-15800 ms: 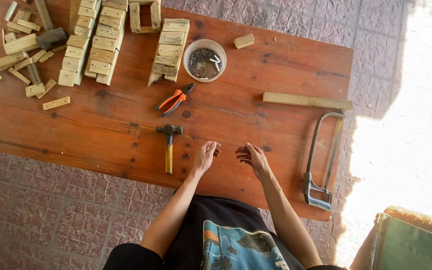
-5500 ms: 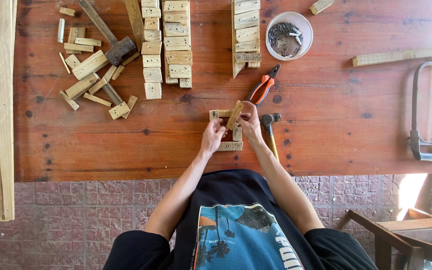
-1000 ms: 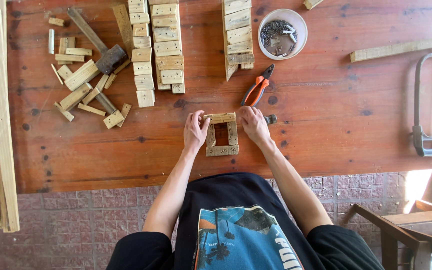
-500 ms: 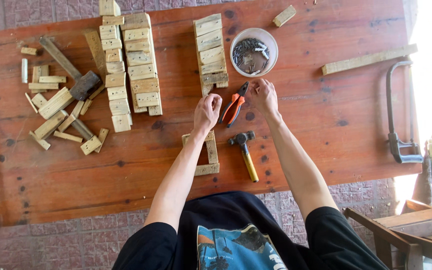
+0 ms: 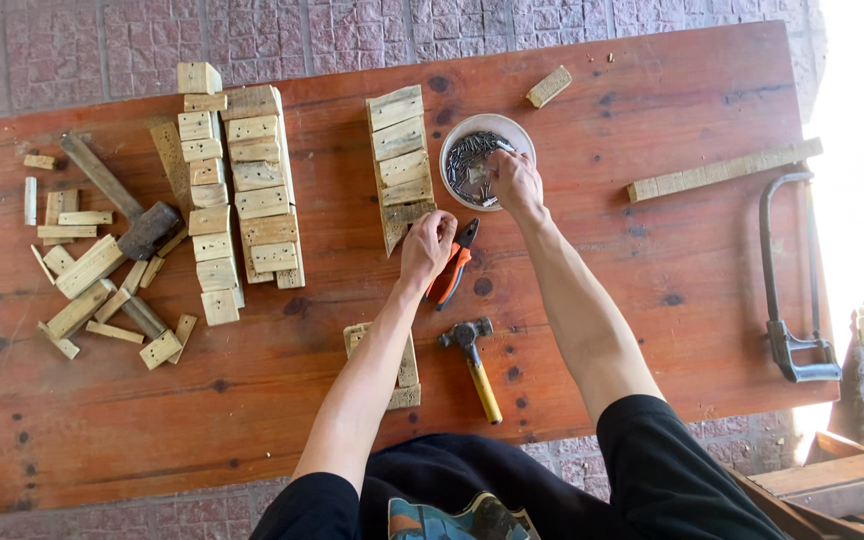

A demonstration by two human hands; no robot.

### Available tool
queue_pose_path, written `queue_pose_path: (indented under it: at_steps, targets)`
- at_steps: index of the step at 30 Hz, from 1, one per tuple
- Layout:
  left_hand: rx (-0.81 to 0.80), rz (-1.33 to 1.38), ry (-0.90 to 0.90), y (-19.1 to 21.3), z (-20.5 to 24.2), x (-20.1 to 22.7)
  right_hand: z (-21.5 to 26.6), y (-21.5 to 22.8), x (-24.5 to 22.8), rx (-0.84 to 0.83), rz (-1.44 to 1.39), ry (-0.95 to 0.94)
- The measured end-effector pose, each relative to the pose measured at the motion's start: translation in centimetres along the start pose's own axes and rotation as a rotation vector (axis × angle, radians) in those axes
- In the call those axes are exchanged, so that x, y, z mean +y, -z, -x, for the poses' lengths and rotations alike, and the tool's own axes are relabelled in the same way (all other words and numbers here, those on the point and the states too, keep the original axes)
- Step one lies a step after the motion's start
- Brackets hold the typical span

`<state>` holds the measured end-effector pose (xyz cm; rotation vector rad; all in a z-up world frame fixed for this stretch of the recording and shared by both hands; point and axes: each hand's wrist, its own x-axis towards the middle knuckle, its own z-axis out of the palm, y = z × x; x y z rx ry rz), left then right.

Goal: The person assembles small wooden frames on a workbench. They pick up small wooden blocks, align them into rectangular shapes, and secure them by hammering nails into pre-drilled holes. The process is repeated to build multiple identical frames.

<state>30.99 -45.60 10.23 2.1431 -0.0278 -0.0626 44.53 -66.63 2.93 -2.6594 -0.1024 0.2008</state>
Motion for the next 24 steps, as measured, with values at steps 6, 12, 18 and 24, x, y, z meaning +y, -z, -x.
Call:
queue_pose_path:
  at_steps: [6,12,18,24]
  targets:
    - [-0.018,0.026,0.017,-0.7,-1.8,-0.2,-3.2,-2.7,0.3,-0.045,0.028,0.039]
    - [-0.009,0.053,0.000,-1.0,-3.0,-0.1,-3.3,0.0,-2.0,-0.058,0.014,0.036]
    - [0.000,0.049,0.013,-1.6,-3.7,-0.9,-3.2,1.0,-3.1,-0.091,0.027,0.044]
    - [-0.005,0.067,-0.013,-1.6,-3.1,-0.8,-2.6,1.2,-3.2,-0.094,0.036,0.096]
